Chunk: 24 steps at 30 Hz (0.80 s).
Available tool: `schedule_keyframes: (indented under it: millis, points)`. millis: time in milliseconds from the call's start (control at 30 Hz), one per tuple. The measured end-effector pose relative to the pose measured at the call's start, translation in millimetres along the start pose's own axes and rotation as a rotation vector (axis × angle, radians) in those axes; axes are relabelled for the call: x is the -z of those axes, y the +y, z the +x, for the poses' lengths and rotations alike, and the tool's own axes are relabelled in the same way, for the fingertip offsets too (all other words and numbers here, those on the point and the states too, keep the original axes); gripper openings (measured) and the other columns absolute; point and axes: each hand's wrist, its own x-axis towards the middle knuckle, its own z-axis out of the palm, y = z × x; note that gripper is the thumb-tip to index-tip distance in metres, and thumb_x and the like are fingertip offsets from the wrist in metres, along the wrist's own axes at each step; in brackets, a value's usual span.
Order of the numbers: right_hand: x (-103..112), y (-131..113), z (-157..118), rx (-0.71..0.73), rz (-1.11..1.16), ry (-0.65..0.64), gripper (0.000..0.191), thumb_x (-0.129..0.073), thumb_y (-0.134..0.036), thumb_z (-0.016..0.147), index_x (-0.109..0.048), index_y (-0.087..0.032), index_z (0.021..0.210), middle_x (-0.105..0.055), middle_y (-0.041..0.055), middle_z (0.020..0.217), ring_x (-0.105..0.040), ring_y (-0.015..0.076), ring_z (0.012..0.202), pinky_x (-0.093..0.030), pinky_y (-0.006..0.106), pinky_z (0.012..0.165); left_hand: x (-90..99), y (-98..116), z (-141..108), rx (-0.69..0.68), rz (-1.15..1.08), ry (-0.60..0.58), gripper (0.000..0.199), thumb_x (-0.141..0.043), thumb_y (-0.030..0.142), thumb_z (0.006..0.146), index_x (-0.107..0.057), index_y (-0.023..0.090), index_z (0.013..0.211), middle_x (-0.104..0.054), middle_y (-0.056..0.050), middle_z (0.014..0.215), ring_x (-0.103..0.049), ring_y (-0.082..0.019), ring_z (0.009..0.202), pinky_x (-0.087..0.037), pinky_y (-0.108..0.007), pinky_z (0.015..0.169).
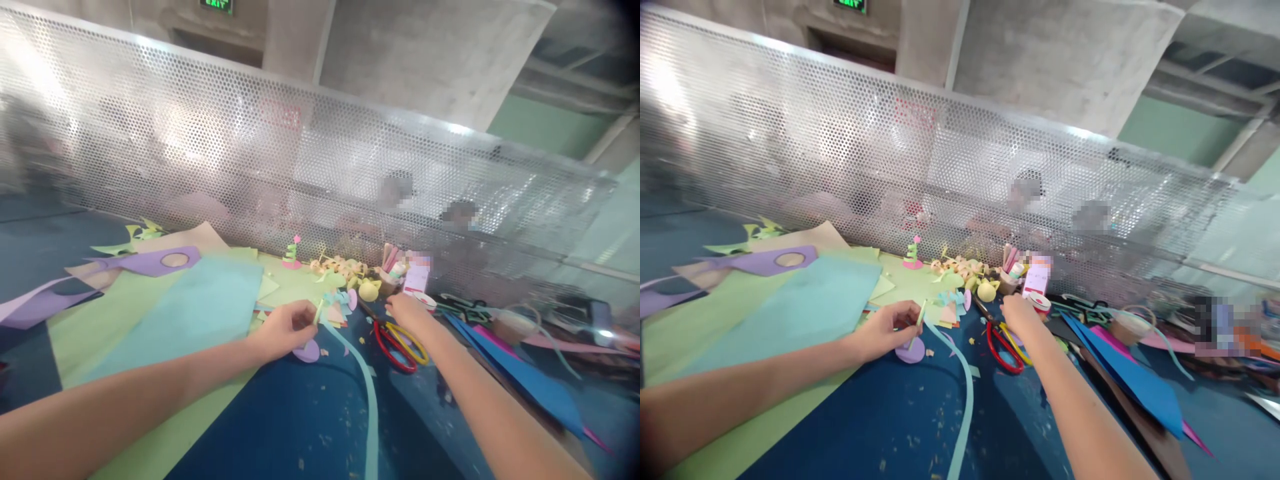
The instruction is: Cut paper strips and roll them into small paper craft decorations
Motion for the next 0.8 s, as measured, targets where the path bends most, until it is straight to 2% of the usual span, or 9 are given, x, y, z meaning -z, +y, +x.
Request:
schedule_keyframes:
  millis: [67,167,267,367,467,567,667,800]
  points:
    - [-3.4,-10.0,-5.5,0.051,-0.008,0.018,0.018,-0.05,-0.015,0.081,-0.068,-0.015,0.082,-0.067,0.0129,0.085,-0.062,0.0247,0.083,-0.042,0.032,0.073,-0.2,-0.5,0.1,0.003,-0.009,-0.007,0.003,-0.053,0.017,0.075,-0.051,0.017,0.077,-0.053,0.003,0.066,-0.052,-0.009,0.058,-0.043,-0.021,0.057]
    - [0.1,-31.9,-7.9,0.188,0.026,0.049,0.024,-0.046,-0.021,0.085,-0.063,-0.018,0.102,-0.064,0.0092,0.106,-0.054,0.0223,0.101,-0.038,0.031,0.086,-0.6,-1.3,0.6,0.011,-0.009,-0.004,0.003,-0.053,0.017,0.075,-0.051,0.017,0.077,-0.054,0.003,0.067,-0.053,-0.009,0.058,-0.044,-0.021,0.057]
    - [-0.2,-53.4,-3.0,0.318,0.061,0.011,0.027,-0.051,-0.021,0.083,-0.062,-0.022,0.108,-0.064,0.0043,0.109,-0.05,0.021,0.103,-0.037,0.03,0.088,-1.0,-1.6,1.0,0.018,-0.004,0.006,0.004,-0.053,0.018,0.074,-0.052,0.017,0.078,-0.056,0.001,0.07,-0.054,-0.01,0.061,-0.044,-0.022,0.059]
    - [-11.0,-68.5,3.6,0.36,0.075,-0.015,0.033,-0.057,-0.016,0.077,-0.062,-0.024,0.108,-0.064,0.0043,0.108,-0.048,0.0238,0.105,-0.035,0.034,0.089,-1.6,-1.2,1.1,0.019,-0.016,0.005,0.004,-0.053,0.017,0.074,-0.052,0.017,0.078,-0.056,0.002,0.069,-0.054,-0.01,0.059,-0.043,-0.021,0.057]
    - [-22.7,-74.8,9.6,0.347,0.103,-0.015,0.032,-0.061,-0.012,0.071,-0.065,-0.024,0.101,-0.067,0.005,0.101,-0.049,0.0247,0.105,-0.033,0.036,0.091,-2.3,0.0,0.9,0.009,-0.036,0.002,0.003,-0.053,0.016,0.074,-0.051,0.017,0.077,-0.053,0.003,0.064,-0.051,-0.009,0.055,-0.042,-0.021,0.055]
    - [-25.4,-71.2,17.3,0.274,0.163,0.019,0.025,-0.06,-0.011,0.07,-0.067,-0.022,0.092,-0.068,0.0064,0.094,-0.051,0.0248,0.103,-0.034,0.036,0.09,-2.5,1.3,0.6,0.008,-0.031,0.003,0.003,-0.052,0.016,0.074,-0.05,0.017,0.076,-0.052,0.004,0.063,-0.05,-0.008,0.054,-0.041,-0.02,0.054]
    - [-22.0,-62.0,28.1,0.164,0.271,0.08,0.023,-0.056,-0.015,0.074,-0.064,-0.019,0.096,-0.067,0.008,0.097,-0.055,0.0232,0.099,-0.039,0.034,0.085,-2.2,2.0,0.6,0.011,-0.008,0.003,0.002,-0.052,0.017,0.075,-0.051,0.017,0.075,-0.052,0.003,0.064,-0.052,-0.009,0.057,-0.042,-0.021,0.056]
    - [-24.0,-59.5,42.2,0.069,0.468,0.094,0.022,-0.053,-0.024,0.08,-0.062,-0.015,0.098,-0.069,0.0078,0.091,-0.064,0.0182,0.08,-0.047,0.029,0.072,-1.3,1.8,1.2,0.013,0.01,0.014,0.002,-0.053,0.016,0.074,-0.051,0.017,0.075,-0.054,0.003,0.066,-0.053,-0.01,0.061,-0.043,-0.022,0.059]
